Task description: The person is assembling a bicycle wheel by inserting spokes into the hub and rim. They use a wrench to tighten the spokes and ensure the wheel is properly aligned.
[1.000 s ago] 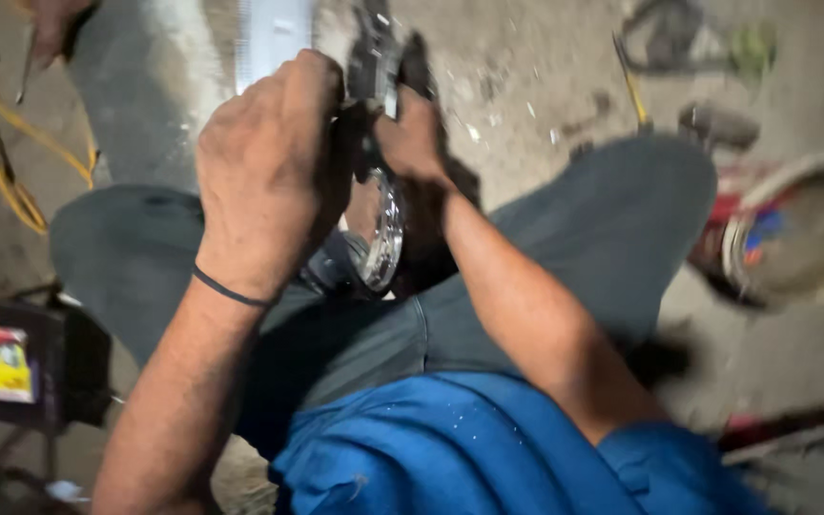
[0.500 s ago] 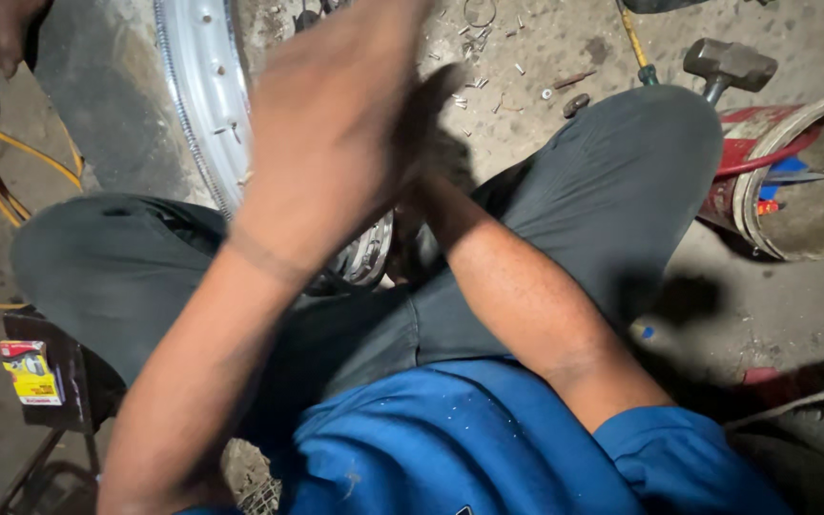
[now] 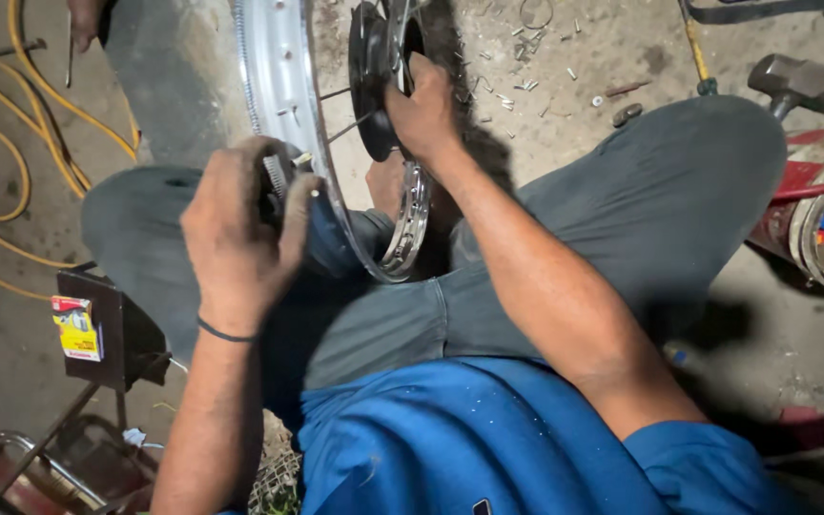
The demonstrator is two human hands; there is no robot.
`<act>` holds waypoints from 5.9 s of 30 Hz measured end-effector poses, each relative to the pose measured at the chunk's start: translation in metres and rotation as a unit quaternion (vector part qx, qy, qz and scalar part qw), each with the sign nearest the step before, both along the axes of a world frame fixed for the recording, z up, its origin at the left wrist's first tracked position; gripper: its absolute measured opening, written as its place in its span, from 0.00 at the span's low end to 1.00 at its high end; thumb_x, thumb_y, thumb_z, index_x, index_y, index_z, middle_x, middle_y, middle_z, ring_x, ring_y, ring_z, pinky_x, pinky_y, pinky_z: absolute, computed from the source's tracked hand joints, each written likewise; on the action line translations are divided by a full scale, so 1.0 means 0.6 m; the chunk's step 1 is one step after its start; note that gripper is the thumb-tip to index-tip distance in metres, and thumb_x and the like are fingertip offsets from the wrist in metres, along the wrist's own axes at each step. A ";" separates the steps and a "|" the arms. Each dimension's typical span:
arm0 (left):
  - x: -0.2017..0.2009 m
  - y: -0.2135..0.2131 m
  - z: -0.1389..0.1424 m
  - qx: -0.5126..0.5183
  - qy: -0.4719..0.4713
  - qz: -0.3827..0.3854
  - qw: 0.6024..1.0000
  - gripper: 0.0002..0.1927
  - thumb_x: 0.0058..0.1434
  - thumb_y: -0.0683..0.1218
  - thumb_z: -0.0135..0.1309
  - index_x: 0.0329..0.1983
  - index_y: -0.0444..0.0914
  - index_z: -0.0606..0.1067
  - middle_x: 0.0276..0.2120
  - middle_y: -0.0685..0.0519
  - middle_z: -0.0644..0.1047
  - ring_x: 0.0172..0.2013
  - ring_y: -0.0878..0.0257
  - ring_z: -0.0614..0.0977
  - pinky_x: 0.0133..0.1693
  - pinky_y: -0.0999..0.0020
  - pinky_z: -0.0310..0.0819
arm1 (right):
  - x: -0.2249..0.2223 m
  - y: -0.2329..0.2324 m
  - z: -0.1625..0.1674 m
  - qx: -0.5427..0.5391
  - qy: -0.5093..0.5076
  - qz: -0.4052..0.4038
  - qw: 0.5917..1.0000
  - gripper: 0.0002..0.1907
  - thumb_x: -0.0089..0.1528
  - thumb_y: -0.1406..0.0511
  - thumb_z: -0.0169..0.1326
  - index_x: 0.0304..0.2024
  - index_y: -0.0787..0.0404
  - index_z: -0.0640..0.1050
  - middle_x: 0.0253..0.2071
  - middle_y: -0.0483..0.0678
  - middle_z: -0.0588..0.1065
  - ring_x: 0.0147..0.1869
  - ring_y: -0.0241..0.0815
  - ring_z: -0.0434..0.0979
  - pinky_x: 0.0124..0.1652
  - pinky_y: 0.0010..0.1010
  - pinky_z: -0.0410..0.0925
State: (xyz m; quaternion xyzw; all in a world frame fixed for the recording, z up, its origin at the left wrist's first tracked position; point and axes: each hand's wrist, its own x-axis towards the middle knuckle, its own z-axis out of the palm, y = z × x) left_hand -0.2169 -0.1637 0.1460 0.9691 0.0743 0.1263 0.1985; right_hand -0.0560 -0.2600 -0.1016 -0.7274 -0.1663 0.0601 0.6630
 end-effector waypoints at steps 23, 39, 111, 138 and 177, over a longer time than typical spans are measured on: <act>0.039 -0.003 0.014 0.079 0.020 0.018 0.997 0.15 0.66 0.52 0.58 0.34 0.38 0.70 0.27 0.45 0.74 0.26 0.44 0.77 0.28 0.51 0.69 | -0.016 -0.002 0.035 0.030 0.032 0.008 0.999 0.12 0.60 0.62 0.62 0.36 0.67 0.79 0.31 0.57 0.80 0.33 0.44 0.78 0.35 0.39 0.70; 0.038 0.019 0.013 0.082 0.007 0.053 0.995 0.20 0.64 0.58 0.59 0.28 0.39 0.71 0.27 0.45 0.74 0.26 0.45 0.79 0.28 0.52 0.72 | -0.011 0.016 0.057 0.033 0.140 0.025 0.989 0.10 0.61 0.64 0.60 0.36 0.67 0.81 0.30 0.50 0.80 0.33 0.33 0.75 0.34 0.34 0.70; 0.025 0.049 -0.004 0.024 -0.051 -0.013 0.998 0.14 0.64 0.52 0.54 0.39 0.35 0.71 0.28 0.45 0.74 0.29 0.46 0.79 0.31 0.51 0.72 | 0.000 0.019 0.043 0.011 0.103 0.008 0.995 0.09 0.65 0.67 0.54 0.35 0.67 0.80 0.28 0.41 0.76 0.33 0.28 0.70 0.32 0.27 0.66; 0.030 0.051 0.009 0.031 0.006 -0.023 0.999 0.16 0.67 0.54 0.51 0.42 0.35 0.72 0.27 0.43 0.76 0.28 0.43 0.80 0.29 0.49 0.71 | 0.001 0.014 0.039 0.010 0.139 0.015 0.990 0.09 0.67 0.66 0.55 0.37 0.68 0.81 0.29 0.42 0.77 0.32 0.29 0.70 0.31 0.26 0.67; 0.012 0.071 -0.034 0.066 0.034 -0.005 0.997 0.10 0.64 0.46 0.48 0.47 0.38 0.68 0.30 0.43 0.77 0.31 0.44 0.81 0.32 0.49 0.73 | 0.006 0.024 0.028 0.030 0.099 0.033 0.994 0.11 0.66 0.68 0.51 0.38 0.71 0.81 0.32 0.40 0.79 0.34 0.29 0.72 0.34 0.26 0.67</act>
